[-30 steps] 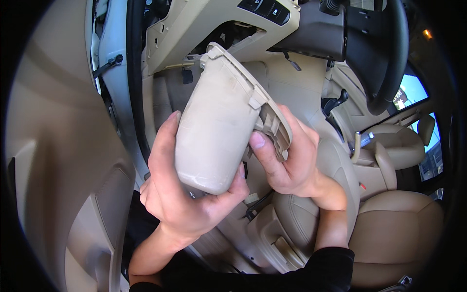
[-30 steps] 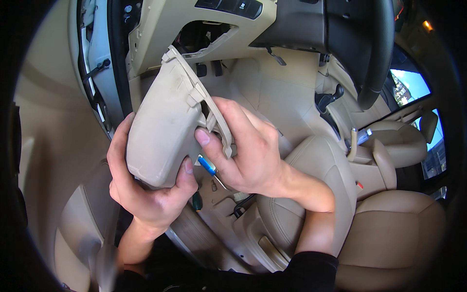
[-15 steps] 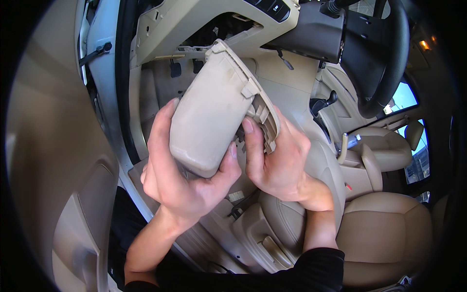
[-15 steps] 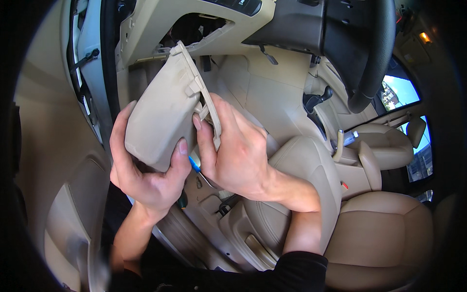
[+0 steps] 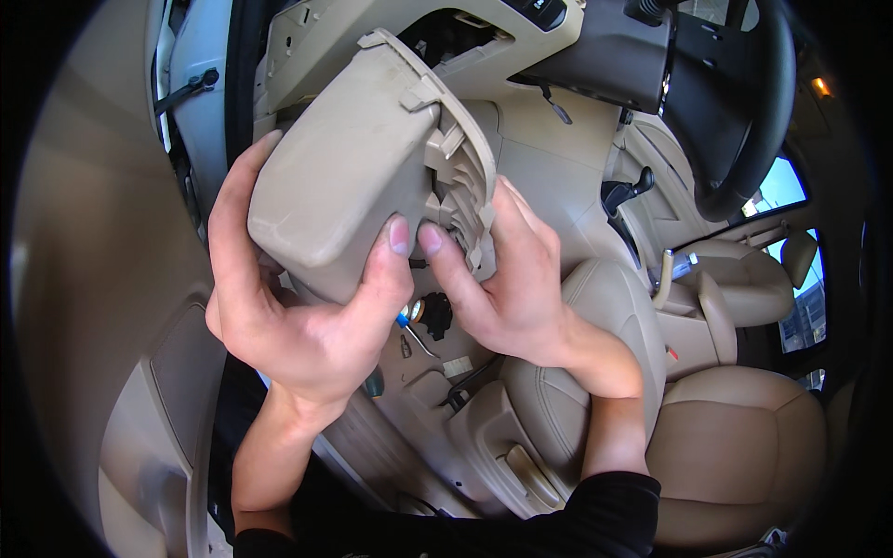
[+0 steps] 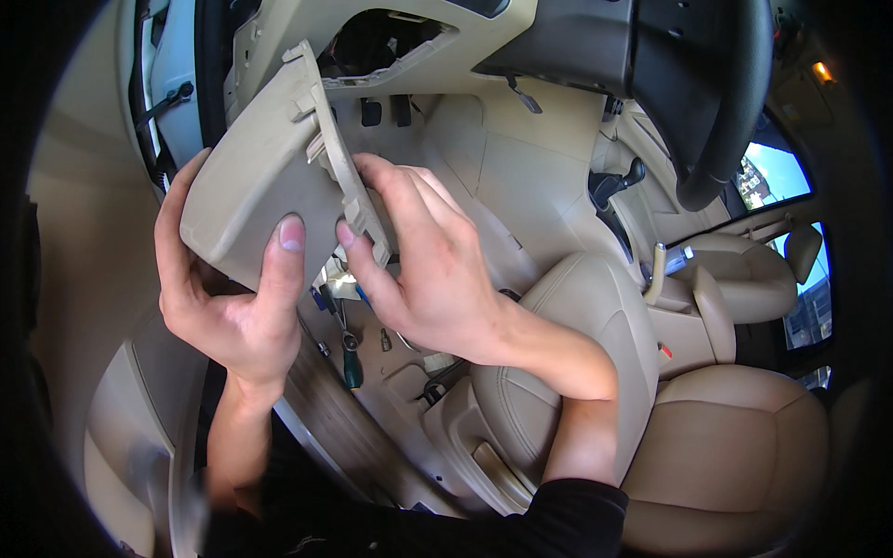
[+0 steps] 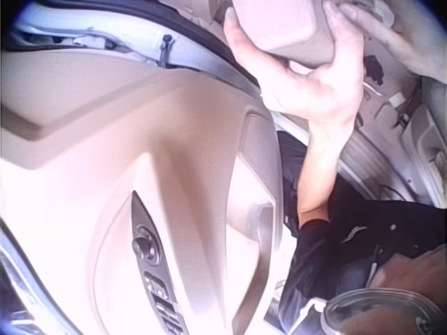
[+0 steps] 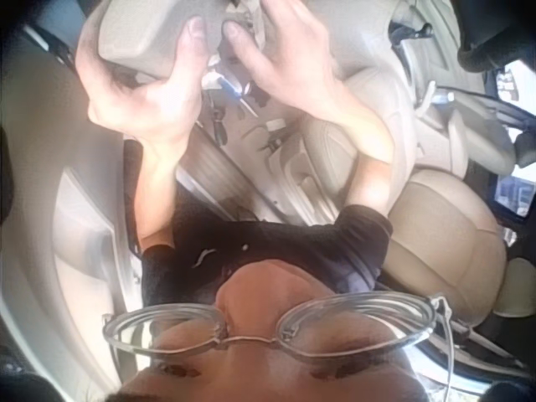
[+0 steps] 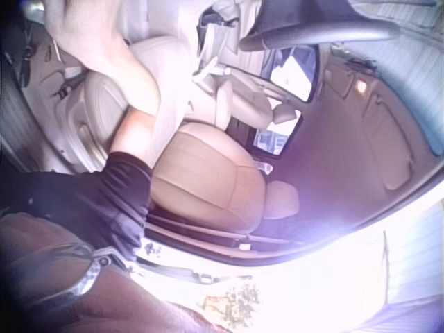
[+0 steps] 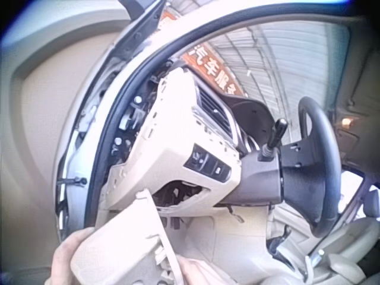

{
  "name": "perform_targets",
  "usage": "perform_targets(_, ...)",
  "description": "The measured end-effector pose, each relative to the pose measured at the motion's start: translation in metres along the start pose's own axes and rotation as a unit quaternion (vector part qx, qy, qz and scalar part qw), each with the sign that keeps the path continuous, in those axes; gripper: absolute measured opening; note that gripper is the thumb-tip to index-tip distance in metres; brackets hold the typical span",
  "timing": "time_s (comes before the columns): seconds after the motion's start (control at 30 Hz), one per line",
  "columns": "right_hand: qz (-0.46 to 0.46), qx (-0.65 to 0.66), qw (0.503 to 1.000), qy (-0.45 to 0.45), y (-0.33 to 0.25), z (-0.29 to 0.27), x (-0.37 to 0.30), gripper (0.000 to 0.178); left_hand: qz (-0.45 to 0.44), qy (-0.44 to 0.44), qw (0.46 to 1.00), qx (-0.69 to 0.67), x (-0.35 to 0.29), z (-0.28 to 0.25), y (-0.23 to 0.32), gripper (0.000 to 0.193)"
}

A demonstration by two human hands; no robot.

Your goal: The person reassembles interior trim panels on the driver side of a white car. They use a ratchet and screwdriver to fasten screws, then snap plastic trim pieces and a door seal into place. Tools and fasteners are organized on the floor mat during the process.

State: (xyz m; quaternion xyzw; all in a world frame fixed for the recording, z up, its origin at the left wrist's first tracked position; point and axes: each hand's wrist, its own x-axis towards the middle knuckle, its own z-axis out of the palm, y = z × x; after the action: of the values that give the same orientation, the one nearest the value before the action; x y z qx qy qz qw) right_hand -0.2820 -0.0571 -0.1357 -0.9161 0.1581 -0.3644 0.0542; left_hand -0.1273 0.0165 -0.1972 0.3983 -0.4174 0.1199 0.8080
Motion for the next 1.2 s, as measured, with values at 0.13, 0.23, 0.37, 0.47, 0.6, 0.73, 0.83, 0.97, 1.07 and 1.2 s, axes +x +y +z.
perform_targets(0.13, -0.057, -0.043, 0.996, 0.052, 0.008, 0.014, -0.004, 0.044, -0.005, 0.016, 1.000, -0.002, -0.008, 0.007, 0.003, 0.073)
perform_targets(0.23, -0.082, -0.071, 0.992, 0.064, 0.007, 0.015, -0.007, 0.045, 0.016, 0.026, 0.999, 0.018, -0.012, 0.012, 0.003, 0.073)
perform_targets(0.37, -0.067, -0.094, 0.990, 0.080, 0.004, 0.016, -0.011, 0.030, 0.046, 0.048, 0.997, 0.042, -0.011, 0.014, -0.003, 0.080)
perform_targets(0.47, -0.075, -0.112, 0.989, 0.058, 0.002, 0.018, -0.013, 0.045, 0.023, 0.028, 0.999, 0.035, -0.011, 0.009, -0.002, 0.079)
perform_targets(0.6, -0.092, -0.128, 0.987, 0.031, -0.004, 0.013, -0.011, 0.054, -0.005, 0.018, 0.999, 0.030, -0.011, -0.001, 0.005, 0.072)
perform_targets(0.73, -0.077, -0.085, 0.992, -0.054, -0.011, 0.001, -0.008, 0.077, -0.043, 0.017, 0.999, -0.004, -0.013, -0.007, 0.009, 0.079)
perform_targets(0.83, -0.079, -0.022, 0.993, -0.085, -0.010, -0.005, -0.005, 0.098, -0.040, 0.018, 0.999, -0.026, -0.019, -0.007, 0.012, 0.088)
perform_targets(0.97, -0.140, -0.080, 0.985, -0.062, 0.001, -0.006, 0.000, 0.111, -0.134, -0.021, 0.982, -0.129, -0.016, -0.013, 0.013, 0.108)
perform_targets(1.07, -0.174, -0.158, 0.972, 0.019, 0.001, -0.001, 0.001, 0.106, -0.271, -0.172, 0.918, -0.235, 0.001, -0.035, 0.015, 0.116)
perform_targets(1.2, -0.293, -0.177, 0.939, -0.042, -0.002, -0.008, 0.004, 0.097, -0.269, -0.232, 0.920, -0.166, 0.011, -0.048, 0.007, 0.086)
